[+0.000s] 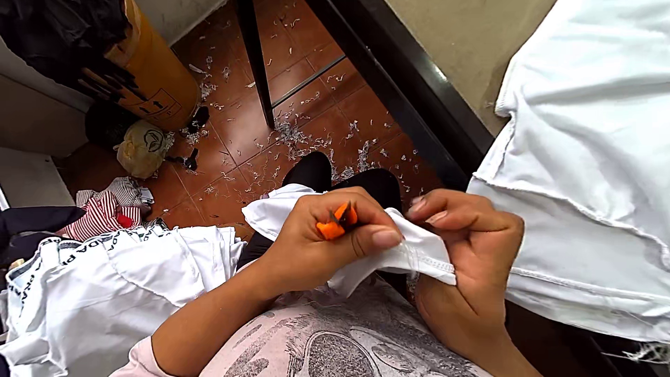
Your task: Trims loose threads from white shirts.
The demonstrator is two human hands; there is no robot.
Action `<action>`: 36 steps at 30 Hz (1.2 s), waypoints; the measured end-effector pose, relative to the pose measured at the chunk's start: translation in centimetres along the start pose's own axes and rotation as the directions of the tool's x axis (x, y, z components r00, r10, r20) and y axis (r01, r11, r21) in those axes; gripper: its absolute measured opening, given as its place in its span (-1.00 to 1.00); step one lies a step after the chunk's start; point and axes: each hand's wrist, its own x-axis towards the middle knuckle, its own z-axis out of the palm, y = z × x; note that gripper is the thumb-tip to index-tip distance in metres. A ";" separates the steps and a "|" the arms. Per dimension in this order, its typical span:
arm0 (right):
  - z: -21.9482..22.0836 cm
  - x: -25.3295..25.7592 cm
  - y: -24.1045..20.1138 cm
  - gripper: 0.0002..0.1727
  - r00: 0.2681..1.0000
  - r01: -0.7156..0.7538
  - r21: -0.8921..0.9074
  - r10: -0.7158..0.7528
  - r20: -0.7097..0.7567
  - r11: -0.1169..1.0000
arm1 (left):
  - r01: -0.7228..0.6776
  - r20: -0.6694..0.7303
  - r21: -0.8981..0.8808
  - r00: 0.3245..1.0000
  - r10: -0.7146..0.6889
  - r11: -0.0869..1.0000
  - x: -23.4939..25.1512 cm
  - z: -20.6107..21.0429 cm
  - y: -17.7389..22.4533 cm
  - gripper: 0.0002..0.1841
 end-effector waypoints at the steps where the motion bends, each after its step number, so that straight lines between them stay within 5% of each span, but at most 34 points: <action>1: -0.1 0.1 0.1 -0.84 0.999 0.045 -0.015 -0.045 0.008 0.999 | 0.028 -0.026 -0.074 0.999 -0.030 0.997 -0.1 0.2 -0.1 -0.91; 5: -0.3 0.3 -0.1 -0.73 0.986 0.158 0.095 -0.163 0.041 0.983 | 0.039 -0.092 -0.139 0.994 -0.052 0.990 0.1 0.6 0.2 -0.92; 10: -0.8 -0.3 -0.3 -0.71 0.971 0.063 0.201 -0.107 0.216 0.978 | -0.086 -0.080 0.217 0.991 0.106 0.972 0.8 0.3 1.1 -0.93; 13: -0.6 -0.3 -0.4 -0.69 0.978 -0.009 0.223 -0.037 0.203 0.975 | -0.124 -0.078 0.403 0.982 0.169 0.907 0.8 -0.1 1.4 -0.95; 17: -0.7 0.0 -0.5 -0.66 0.987 -0.032 0.204 -0.001 0.163 0.978 | 0.019 0.009 0.651 0.999 -0.033 0.759 -0.8 -1.4 3.6 -0.61; 20: -0.4 0.3 -0.3 -0.65 0.983 -0.033 0.203 -0.005 0.185 0.979 | -0.023 0.088 0.767 0.994 -0.071 0.641 -2.1 -2.0 4.2 -0.53; 36: 2.2 2.1 -0.8 -0.59 0.955 -0.001 0.170 -0.049 0.293 0.985 | -0.022 -0.003 0.742 0.999 0.036 0.670 -3.9 -3.2 2.2 -0.58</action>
